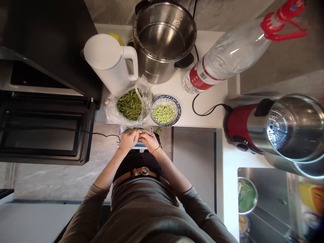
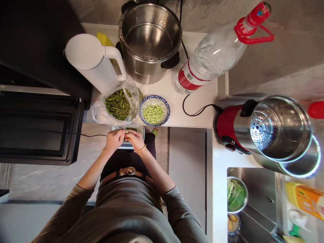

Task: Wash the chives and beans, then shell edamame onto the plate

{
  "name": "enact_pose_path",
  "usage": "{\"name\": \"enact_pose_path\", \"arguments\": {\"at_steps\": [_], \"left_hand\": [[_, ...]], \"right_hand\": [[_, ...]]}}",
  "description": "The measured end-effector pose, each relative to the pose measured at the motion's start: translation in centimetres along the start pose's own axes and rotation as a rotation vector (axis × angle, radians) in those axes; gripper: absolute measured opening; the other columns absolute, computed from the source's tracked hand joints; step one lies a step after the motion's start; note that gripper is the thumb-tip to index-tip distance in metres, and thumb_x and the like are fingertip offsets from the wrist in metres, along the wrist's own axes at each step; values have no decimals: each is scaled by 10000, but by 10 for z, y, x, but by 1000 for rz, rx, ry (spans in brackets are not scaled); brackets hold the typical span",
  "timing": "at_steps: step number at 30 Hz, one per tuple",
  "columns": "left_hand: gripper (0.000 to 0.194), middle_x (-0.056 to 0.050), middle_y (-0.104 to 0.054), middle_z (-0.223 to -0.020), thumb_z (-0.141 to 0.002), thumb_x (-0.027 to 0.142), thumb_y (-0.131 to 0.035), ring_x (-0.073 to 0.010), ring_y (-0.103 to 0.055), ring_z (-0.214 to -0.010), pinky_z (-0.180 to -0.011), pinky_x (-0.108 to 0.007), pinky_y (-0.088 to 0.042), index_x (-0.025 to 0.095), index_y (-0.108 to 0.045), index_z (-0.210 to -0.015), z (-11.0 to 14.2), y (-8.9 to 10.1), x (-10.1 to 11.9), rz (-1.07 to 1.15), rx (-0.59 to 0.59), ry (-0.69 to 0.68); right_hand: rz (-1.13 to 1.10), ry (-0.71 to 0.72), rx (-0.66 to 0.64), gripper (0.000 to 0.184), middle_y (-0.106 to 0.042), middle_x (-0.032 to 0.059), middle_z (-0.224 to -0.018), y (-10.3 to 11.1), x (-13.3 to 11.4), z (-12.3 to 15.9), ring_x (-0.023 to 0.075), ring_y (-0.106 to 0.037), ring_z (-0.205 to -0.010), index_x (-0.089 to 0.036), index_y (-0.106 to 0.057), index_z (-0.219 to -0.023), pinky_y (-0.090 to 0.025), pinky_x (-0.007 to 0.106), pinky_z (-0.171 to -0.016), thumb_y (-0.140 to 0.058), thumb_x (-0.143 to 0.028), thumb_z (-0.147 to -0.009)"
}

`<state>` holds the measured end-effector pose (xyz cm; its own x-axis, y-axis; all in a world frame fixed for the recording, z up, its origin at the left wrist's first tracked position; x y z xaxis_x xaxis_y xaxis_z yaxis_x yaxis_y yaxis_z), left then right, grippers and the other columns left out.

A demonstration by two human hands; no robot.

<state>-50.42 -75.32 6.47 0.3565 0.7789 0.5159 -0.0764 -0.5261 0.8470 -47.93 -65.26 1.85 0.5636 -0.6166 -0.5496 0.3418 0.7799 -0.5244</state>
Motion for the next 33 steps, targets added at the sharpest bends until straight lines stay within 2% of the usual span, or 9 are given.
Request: {"name": "enact_pose_path", "arguments": {"at_steps": [4,7,10,14,20,23,27,30,33], "left_hand": [[341,-57,-622,-601,-939,319,-400,-162,-593,-591,-583,-269,-372,184,-603,-701,-3,3,1,-78,-70,-70],[331,-55,-623,-602,-942,304,-394,-160,-591,-590,-578,-268,-366,184,-620,-732,-3,6,3,-137,-77,-117],[336,-53,-624,-593,-942,286,-393,-155,-583,-570,-575,-267,-363,179,-624,-723,-2,5,4,-185,-60,-150],[342,-45,-613,-561,-932,255,-391,-148,-569,-540,-564,-261,-351,178,-614,-684,-2,2,1,-169,-41,-124],[395,-57,-636,-560,-933,266,-361,-147,-562,-502,-541,-260,-336,174,-624,-653,-5,-4,-7,-93,-84,-44],[408,-68,-662,-588,-936,277,-350,-156,-587,-518,-539,-263,-337,169,-642,-673,-7,-8,-10,-116,-150,15],[403,-81,-676,-621,-937,274,-344,-167,-618,-571,-557,-262,-351,162,-661,-715,-7,-5,-10,-198,-206,79],[416,-86,-681,-644,-947,296,-336,-178,-631,-607,-579,-265,-371,169,-657,-716,-1,-5,-10,-261,-293,94],[353,-86,-691,-695,-937,341,-389,-196,-644,-652,-596,-273,-392,178,-655,-773,8,-11,-11,-287,-414,104]], "right_hand": [[-30,-26,-28,109,-665,-4,-605,2,3,-1,111,-589,-572,-191,-710,-599,-515,244,-574,-779,-245,-534],[-4,-21,-46,153,-680,-4,-638,4,2,-3,113,-603,-589,-191,-733,-661,-523,245,-585,-785,-252,-531],[110,81,-45,248,-706,-12,-729,5,-5,-5,108,-601,-630,-212,-757,-796,-520,245,-621,-775,-243,-550],[309,289,-9,317,-689,-38,-722,3,-20,-3,100,-579,-650,-244,-755,-895,-497,232,-648,-759,-213,-579],[406,386,8,196,-727,4,-775,4,-20,-3,145,-635,-681,-249,-761,-832,-534,287,-669,-741,-311,-648],[379,375,28,198,-719,-1,-718,6,-14,-7,138,-634,-611,-242,-761,-839,-551,283,-631,-732,-339,-668],[165,313,46,188,-743,3,-825,12,-10,-14,149,-680,-722,-235,-746,-846,-580,287,-721,-730,-320,-678],[-81,176,48,128,-751,5,-881,23,-9,-21,160,-700,-848,-219,-725,-794,-564,291,-841,-735,-243,-669],[-266,21,34,37,-756,19,-911,32,-12,-26,161,-694,-920,-212,-699,-745,-551,290,-884,-666,-225,-735]]}}
Point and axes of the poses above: each hand's wrist, its own z-axis away from the middle knuckle, its own y-axis out of the back of the hand, x = y × z, the point moved 6 cm from there along -z, towards the middle knuckle
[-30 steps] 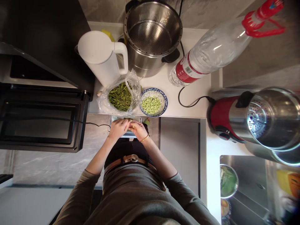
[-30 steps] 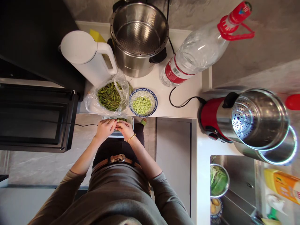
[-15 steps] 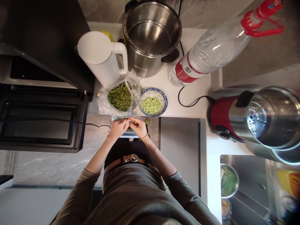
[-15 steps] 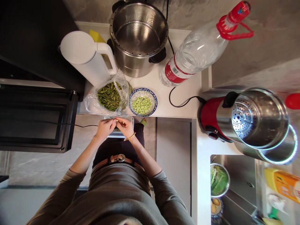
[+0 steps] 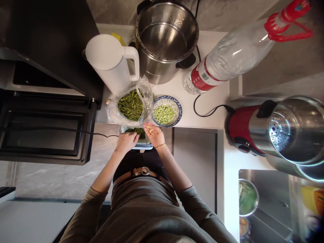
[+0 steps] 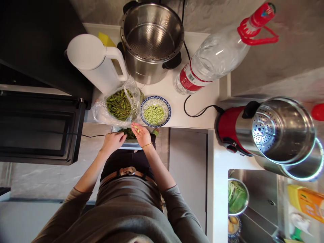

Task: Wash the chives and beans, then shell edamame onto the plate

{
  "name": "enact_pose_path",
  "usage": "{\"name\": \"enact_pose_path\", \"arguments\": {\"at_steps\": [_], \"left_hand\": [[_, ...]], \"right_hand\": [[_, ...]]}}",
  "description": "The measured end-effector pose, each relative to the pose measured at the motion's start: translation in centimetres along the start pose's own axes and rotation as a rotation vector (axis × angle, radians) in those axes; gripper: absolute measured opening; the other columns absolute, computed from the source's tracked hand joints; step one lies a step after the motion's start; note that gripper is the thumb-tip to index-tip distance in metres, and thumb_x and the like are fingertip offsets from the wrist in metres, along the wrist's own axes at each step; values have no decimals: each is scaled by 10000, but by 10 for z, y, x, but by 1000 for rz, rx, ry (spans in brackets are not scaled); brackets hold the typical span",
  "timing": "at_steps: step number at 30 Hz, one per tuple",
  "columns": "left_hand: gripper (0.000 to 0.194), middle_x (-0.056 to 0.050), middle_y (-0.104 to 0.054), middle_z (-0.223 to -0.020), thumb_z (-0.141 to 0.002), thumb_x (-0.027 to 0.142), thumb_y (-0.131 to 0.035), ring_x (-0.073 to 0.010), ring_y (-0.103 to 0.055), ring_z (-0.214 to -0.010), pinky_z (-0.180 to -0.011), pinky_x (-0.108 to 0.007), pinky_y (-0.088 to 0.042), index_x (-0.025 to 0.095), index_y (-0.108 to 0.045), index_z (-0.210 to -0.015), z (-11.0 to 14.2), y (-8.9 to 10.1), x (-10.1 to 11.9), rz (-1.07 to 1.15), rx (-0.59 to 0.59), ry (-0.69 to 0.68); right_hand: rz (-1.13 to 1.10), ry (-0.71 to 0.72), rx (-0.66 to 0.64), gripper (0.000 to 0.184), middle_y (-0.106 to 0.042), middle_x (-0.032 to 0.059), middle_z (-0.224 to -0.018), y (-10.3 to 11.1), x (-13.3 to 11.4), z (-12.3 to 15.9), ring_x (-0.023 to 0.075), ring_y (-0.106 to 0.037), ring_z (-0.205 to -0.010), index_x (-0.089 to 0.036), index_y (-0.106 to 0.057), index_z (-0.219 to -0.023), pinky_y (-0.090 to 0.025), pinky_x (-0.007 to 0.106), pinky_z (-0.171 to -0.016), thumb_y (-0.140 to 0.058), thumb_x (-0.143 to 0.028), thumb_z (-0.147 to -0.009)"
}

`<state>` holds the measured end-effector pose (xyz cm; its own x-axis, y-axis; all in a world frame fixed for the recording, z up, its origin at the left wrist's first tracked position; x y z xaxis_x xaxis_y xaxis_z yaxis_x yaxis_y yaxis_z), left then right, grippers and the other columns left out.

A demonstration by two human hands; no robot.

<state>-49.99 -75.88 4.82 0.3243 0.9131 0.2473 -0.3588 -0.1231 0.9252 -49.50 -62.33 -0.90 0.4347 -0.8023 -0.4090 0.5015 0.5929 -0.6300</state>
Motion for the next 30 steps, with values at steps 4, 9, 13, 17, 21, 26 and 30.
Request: {"name": "enact_pose_path", "arguments": {"at_steps": [4,9,13,17,21,26,30], "left_hand": [[217,-82,-708,-862,-915,280,-446,-207,-660,-756,-634,-278,-428,195,-636,-976,1,-11,2,46,-58,10],[271,-78,-681,-1002,-941,227,-372,-190,-648,-856,-742,-277,-472,199,-620,-1047,-22,8,-5,211,172,98],[296,-116,-642,-1052,-910,157,-380,-221,-622,-948,-823,-313,-484,152,-613,-1093,-60,31,-35,262,381,289],[417,-143,-592,-1178,-857,51,-357,-252,-598,-1017,-856,-349,-480,148,-583,-1193,-103,33,-66,206,344,405],[431,-141,-605,-1173,-833,19,-386,-256,-597,-1022,-880,-360,-465,153,-586,-1191,-125,22,-86,234,224,417],[270,-111,-631,-1146,-859,145,-506,-229,-617,-989,-877,-327,-467,176,-623,-1101,-118,24,-93,376,332,395],[216,-80,-679,-956,-872,278,-547,-171,-631,-789,-781,-291,-495,156,-638,-1026,-91,34,-69,618,510,272]], "right_hand": [[-157,-62,2,149,-759,42,-869,3,-14,-2,147,-688,-914,-196,-685,-742,-555,274,-851,-559,-224,-817],[-201,-99,11,191,-739,7,-740,1,-22,2,113,-665,-716,-204,-678,-773,-550,235,-666,-507,-200,-857],[-155,-97,-25,174,-664,-42,-632,-3,-20,4,68,-513,-485,-214,-670,-822,-450,193,-501,-506,-177,-866],[-77,-106,-66,108,-602,-52,-605,-6,-11,6,57,-425,-448,-206,-661,-856,-373,192,-467,-553,-211,-848],[-22,-126,-67,85,-599,-49,-610,-8,-4,8,58,-406,-463,-204,-657,-859,-345,197,-478,-611,-238,-796],[25,-127,-54,149,-617,-41,-609,-14,0,8,61,-389,-480,-195,-681,-822,-313,201,-469,-683,-266,-691],[137,-53,-35,229,-646,-12,-642,-22,-4,7,59,-375,-485,-182,-701,-817,-293,207,-460,-732,-313,-631]]}}
Point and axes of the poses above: each hand's wrist, its own z-axis away from the middle knuckle, its own y-axis out of the back of the hand, x = y × z, the point moved 6 cm from there along -z, towards the middle knuckle
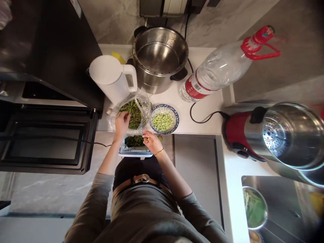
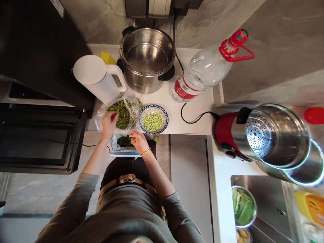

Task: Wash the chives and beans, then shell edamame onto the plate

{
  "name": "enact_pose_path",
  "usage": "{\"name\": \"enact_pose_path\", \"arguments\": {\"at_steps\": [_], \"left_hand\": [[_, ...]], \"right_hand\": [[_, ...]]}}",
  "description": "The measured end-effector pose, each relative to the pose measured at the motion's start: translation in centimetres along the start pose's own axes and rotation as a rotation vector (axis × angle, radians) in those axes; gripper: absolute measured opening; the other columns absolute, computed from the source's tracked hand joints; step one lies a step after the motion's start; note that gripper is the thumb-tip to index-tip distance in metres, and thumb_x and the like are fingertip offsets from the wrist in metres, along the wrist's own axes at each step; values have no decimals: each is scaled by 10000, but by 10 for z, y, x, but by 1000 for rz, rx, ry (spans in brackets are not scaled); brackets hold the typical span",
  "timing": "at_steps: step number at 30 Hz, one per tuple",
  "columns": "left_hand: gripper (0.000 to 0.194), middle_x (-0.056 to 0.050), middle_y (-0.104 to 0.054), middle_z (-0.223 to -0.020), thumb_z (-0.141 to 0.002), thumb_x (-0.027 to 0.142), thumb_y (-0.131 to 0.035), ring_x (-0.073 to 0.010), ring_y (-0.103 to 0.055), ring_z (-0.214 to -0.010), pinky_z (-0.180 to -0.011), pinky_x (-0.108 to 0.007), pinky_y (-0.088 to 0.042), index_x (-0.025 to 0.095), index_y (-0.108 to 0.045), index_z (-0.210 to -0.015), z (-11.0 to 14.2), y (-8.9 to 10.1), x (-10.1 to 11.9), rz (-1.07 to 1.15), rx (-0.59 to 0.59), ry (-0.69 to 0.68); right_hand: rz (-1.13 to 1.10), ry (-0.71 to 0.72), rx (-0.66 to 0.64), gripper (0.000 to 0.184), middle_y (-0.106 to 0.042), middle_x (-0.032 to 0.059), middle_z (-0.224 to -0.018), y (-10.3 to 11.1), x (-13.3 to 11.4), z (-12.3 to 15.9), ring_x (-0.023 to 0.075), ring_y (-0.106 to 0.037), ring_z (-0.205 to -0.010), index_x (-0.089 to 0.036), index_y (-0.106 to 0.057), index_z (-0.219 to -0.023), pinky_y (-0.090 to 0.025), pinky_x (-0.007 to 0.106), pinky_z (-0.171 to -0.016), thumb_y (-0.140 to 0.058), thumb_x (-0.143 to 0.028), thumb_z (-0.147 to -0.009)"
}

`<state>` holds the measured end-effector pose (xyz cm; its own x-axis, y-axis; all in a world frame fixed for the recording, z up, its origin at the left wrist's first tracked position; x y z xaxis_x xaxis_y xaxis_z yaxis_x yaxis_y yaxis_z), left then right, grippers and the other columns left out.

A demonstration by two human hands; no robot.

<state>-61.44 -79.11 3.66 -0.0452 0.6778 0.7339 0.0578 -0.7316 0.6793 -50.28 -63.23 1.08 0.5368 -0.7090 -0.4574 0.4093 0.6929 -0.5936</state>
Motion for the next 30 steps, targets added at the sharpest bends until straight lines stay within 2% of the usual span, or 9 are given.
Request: {"name": "enact_pose_path", "arguments": {"at_steps": [3,4,6,9,12,17,23,26,30], "left_hand": [[248,-60,-667,-851,-888,317,-513,-149,-620,-693,-662,-262,-504,148,-631,-1026,36,2,22,135,-43,-12],[233,-65,-662,-881,-881,315,-524,-150,-623,-713,-661,-259,-504,157,-638,-1008,48,3,31,107,-69,-58],[198,-86,-648,-1014,-880,290,-531,-172,-632,-860,-764,-277,-504,183,-647,-1000,71,4,51,-21,-114,-189],[208,-82,-656,-1020,-919,262,-472,-188,-626,-933,-822,-291,-487,205,-627,-1046,93,3,65,-203,-184,-295],[227,-82,-666,-979,-938,300,-455,-185,-633,-876,-778,-281,-484,194,-594,-1083,99,2,61,-300,-202,-308],[258,-89,-656,-895,-966,304,-389,-197,-614,-865,-772,-293,-463,183,-616,-980,102,-3,56,-420,-281,-403],[227,-106,-642,-889,-948,306,-429,-218,-609,-872,-750,-304,-451,174,-613,-937,105,-8,62,-447,-347,-439],[264,-110,-646,-842,-954,301,-401,-219,-621,-836,-722,-304,-448,166,-607,-862,108,-13,62,-389,-383,-393],[271,-84,-664,-830,-955,281,-369,-193,-625,-786,-700,-282,-437,180,-604,-864,111,-19,60,-212,-380,-233]], "right_hand": [[118,160,30,311,-655,-16,-699,-7,-10,0,56,-366,-495,-206,-711,-885,-291,207,-454,-754,-360,-619],[160,225,42,333,-650,-23,-709,-9,-13,1,57,-367,-501,-219,-712,-904,-292,207,-451,-765,-366,-610],[236,329,61,331,-629,-34,-694,-13,-18,3,61,-368,-510,-229,-717,-884,-292,211,-447,-783,-369,-591],[267,376,91,236,-545,-48,-568,-14,-19,3,62,-339,-486,-208,-716,-753,-266,222,-435,-773,-386,-608],[193,322,80,225,-494,-51,-516,-12,-16,3,62,-309,-472,-193,-714,-729,-256,233,-435,-753,-394,-633],[169,220,41,250,-505,-40,-531,-8,-10,5,55,-312,-472,-175,-697,-685,-246,230,-438,-741,-416,-639],[209,264,30,318,-451,-52,-502,-5,-7,7,50,-289,-454,-166,-676,-645,-212,236,-442,-739,-477,-629],[213,307,29,341,-430,-53,-490,-7,-7,10,62,-290,-460,-175,-666,-640,-217,241,-451,-724,-511,-642],[204,381,69,360,-441,-45,-508,-10,-8,16,82,-314,-486,-192,-659,-665,-261,245,-469,-689,-550,-673]]}}
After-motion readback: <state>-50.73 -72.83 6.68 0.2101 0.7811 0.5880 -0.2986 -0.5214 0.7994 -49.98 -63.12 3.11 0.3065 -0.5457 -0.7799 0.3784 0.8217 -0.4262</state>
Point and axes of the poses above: each hand's wrist, its own z-axis away from the middle knuckle, its own y-axis out of the back of the hand, x = y × z, the point moved 6 cm from there along -z, towards the middle knuckle
